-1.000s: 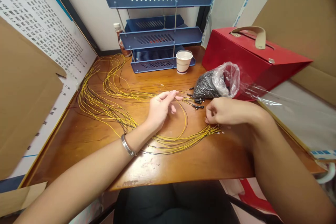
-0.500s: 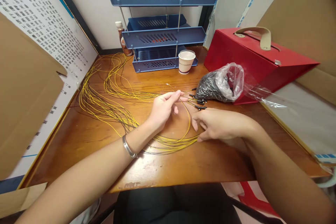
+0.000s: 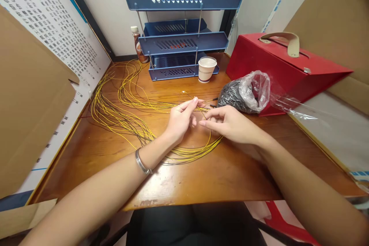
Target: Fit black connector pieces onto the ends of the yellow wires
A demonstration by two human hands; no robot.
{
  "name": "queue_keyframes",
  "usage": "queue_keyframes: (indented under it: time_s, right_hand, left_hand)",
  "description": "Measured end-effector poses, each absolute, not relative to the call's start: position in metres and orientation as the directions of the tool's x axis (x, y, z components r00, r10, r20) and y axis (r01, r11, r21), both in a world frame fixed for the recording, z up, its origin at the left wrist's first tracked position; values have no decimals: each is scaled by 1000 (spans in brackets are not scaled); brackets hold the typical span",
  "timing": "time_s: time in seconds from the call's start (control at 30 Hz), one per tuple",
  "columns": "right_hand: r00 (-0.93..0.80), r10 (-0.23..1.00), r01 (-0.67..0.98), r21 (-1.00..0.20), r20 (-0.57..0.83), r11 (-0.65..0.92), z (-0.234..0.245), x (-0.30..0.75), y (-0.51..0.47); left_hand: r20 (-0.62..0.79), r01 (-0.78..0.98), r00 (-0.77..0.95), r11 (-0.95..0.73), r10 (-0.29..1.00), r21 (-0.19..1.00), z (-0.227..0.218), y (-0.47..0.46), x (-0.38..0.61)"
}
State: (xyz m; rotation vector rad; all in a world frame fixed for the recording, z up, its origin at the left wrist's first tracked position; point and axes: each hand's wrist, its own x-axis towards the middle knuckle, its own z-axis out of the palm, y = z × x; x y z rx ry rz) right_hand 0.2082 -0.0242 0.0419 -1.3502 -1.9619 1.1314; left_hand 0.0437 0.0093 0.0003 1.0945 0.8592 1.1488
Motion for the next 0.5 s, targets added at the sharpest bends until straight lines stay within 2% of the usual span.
queue_keyframes:
  time_s: [0.1,0.27,0.4,0.5]
  right_hand:
    - [-318,948,405,-901,18,153,34,203,-22]
    - [-66,987,217,-963,148,159,27,204,-14]
    - [90,986,101,-986,143,134,23,201,-13]
    - [103,990,48,-995,96,91,20,195,-16]
  left_hand:
    - [-5,-184,216,46,976,982,2,5,44]
    - [59,-32,301,-52,952,998,-2,1,47]
    - [100,-17,473,-105,875,994,-7,-1,45]
    - [126,-39,550,-126,825,991,-7,-2,44]
